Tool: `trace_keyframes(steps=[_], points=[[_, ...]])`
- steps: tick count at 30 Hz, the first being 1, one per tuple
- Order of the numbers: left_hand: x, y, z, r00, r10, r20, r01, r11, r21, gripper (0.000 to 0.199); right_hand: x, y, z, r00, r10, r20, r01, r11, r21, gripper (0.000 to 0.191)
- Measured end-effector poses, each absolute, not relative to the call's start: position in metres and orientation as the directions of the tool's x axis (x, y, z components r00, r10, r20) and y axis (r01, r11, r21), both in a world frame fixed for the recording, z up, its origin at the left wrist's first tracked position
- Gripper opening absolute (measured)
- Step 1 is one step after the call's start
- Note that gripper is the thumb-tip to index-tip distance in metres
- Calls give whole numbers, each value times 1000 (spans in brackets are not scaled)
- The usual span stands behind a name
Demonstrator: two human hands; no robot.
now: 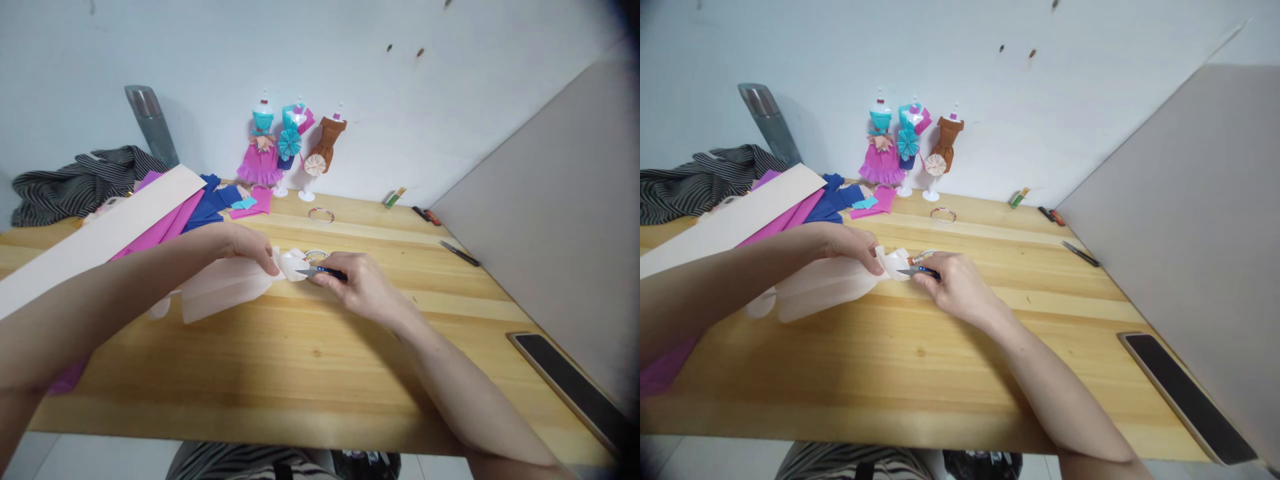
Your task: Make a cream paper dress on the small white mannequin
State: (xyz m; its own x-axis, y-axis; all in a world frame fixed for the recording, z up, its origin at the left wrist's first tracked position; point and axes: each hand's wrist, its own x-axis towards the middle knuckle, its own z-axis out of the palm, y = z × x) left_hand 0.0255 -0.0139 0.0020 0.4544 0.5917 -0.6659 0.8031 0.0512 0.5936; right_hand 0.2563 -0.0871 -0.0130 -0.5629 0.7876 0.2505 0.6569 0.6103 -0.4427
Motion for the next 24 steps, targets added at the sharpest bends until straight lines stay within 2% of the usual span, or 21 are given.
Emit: trace_keyframes(steps=[6, 14, 20, 24], points=[[27, -15, 2, 471, 544, -694, 778, 114, 618, 33, 256, -85, -18, -539, 800, 264, 662, 596, -455, 18], [26, -12, -1, 470, 571, -673, 777, 94, 623, 35, 258, -88, -10, -531, 814, 238, 662, 573, -483, 20], [33, -17, 8, 443, 595, -671, 781, 111, 614, 25, 258, -88, -7, -510, 841, 183, 732, 535, -421, 18], [37, -16, 9, 464, 609, -643, 783, 57, 619, 24, 256, -89, -9, -510, 841, 179, 744, 536, -398, 17]])
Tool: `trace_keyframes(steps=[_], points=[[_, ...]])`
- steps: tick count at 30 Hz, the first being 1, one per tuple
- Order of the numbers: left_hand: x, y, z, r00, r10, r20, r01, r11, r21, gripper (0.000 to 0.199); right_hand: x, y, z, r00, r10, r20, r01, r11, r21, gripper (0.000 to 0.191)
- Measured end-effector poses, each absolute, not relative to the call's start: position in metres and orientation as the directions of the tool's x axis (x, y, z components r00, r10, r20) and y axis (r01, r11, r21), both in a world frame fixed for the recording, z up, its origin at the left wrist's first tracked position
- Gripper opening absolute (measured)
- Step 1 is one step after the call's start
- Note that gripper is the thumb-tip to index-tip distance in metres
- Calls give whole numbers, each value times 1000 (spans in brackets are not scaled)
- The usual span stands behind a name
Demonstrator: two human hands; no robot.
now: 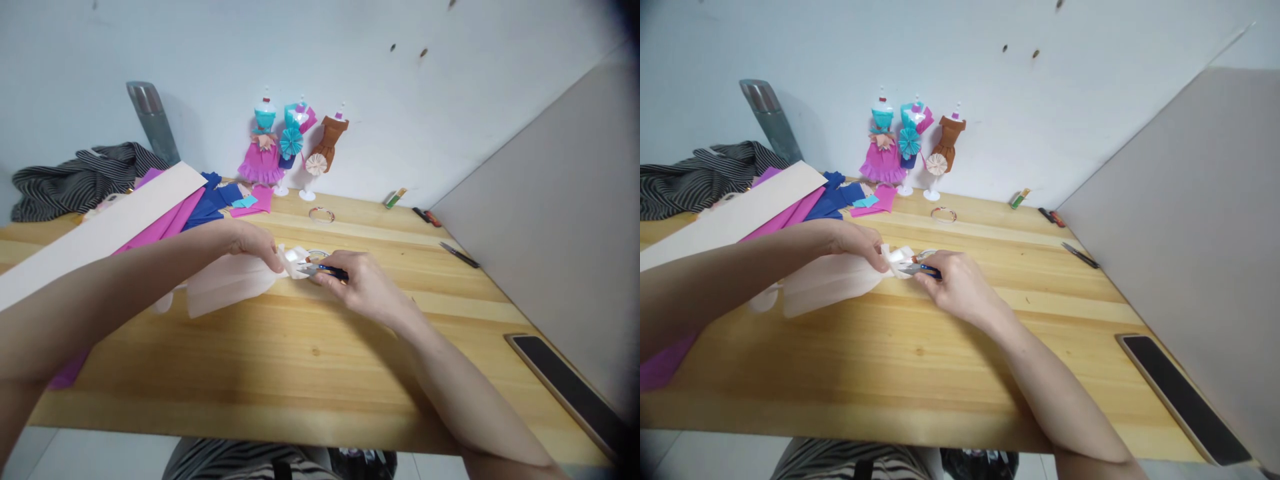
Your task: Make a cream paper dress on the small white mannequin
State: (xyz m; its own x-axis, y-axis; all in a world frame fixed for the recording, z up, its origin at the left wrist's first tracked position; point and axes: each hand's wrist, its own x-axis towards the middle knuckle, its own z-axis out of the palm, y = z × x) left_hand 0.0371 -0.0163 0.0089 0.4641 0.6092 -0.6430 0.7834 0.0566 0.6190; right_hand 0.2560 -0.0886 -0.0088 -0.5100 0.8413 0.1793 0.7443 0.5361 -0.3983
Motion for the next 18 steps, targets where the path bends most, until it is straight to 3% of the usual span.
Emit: trace_keyframes(steps=[8, 18], points=[[40, -10, 5, 424, 650, -630, 826, 6, 563, 29, 255, -92, -5, -486, 860, 154, 764, 503, -404, 17], [42, -10, 4, 458, 608, -648, 803, 29, 595, 27, 253, -91, -9, -432, 889, 152, 793, 454, -405, 20]])
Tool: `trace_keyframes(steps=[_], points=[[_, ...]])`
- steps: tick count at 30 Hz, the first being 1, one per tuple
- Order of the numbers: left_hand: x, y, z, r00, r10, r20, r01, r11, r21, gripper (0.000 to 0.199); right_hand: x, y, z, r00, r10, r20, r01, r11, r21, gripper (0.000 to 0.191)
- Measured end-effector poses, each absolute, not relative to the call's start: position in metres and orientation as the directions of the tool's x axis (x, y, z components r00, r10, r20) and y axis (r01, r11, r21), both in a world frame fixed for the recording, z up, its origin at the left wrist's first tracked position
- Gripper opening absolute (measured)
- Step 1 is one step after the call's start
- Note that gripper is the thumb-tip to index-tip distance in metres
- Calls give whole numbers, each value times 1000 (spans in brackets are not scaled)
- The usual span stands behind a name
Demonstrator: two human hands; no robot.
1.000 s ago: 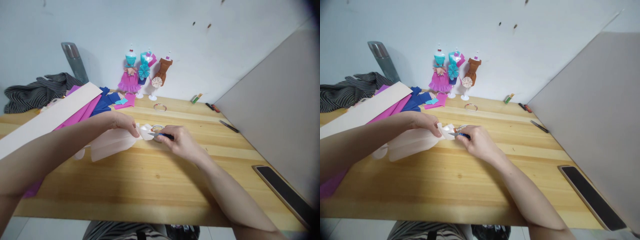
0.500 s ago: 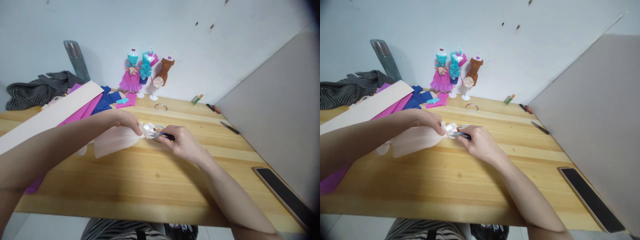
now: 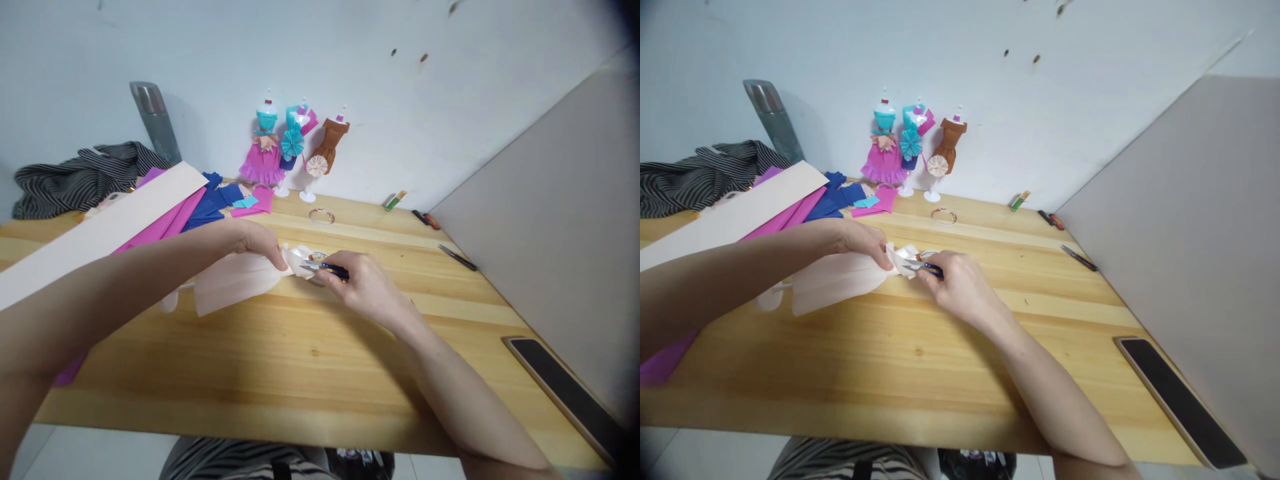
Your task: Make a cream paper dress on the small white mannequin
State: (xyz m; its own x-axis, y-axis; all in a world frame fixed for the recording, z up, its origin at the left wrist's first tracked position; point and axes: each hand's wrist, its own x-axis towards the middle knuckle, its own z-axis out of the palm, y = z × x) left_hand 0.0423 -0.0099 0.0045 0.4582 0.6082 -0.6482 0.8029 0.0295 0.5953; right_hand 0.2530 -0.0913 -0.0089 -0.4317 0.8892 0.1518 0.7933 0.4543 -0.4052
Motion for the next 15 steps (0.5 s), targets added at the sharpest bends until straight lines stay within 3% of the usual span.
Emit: trace_keyframes(steps=[15], points=[[44, -3, -5, 510, 562, -651, 768, 44, 640, 38, 251, -93, -9, -447, 878, 168, 785, 476, -397, 18]])
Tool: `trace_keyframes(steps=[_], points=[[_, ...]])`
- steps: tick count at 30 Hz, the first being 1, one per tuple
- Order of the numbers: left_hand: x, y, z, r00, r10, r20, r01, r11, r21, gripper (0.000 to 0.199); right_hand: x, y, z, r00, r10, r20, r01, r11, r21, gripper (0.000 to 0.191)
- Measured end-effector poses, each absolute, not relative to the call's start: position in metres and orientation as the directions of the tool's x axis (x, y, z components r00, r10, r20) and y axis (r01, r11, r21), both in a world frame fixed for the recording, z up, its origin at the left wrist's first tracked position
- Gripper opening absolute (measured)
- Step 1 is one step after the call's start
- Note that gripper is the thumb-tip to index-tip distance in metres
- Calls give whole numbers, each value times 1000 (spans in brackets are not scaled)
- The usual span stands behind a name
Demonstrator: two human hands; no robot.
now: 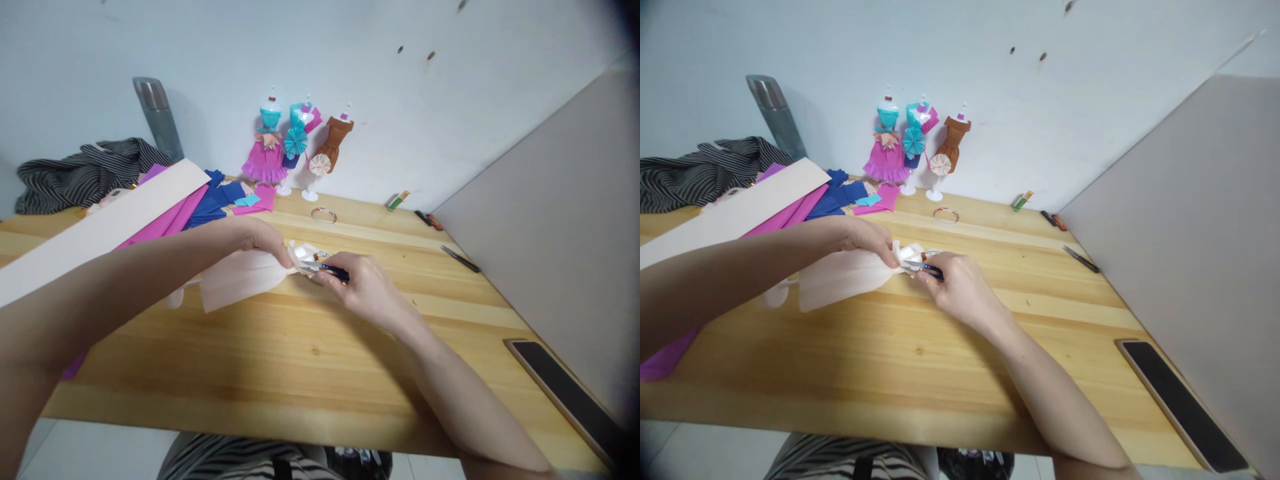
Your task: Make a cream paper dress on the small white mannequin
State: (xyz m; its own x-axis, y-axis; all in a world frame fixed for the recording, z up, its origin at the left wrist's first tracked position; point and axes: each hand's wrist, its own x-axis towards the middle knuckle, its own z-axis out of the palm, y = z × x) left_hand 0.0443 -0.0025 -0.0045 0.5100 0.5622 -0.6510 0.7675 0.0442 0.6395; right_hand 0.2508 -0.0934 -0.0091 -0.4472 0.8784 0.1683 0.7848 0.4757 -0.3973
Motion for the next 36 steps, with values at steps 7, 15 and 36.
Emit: trace_keyframes(steps=[7, 15, 36], points=[[46, -1, -4, 458, 619, -639, 798, 31, 602, 40, 253, -93, -11, -441, 877, 191, 795, 480, -370, 21], [50, -3, 0, 450, 611, -651, 825, -4, 565, 45, 253, -91, -14, -424, 884, 195, 814, 466, -345, 20], [52, 4, -8, 486, 527, -697, 781, 97, 617, 34, 253, -91, -15, -399, 898, 186, 848, 438, -297, 25]])
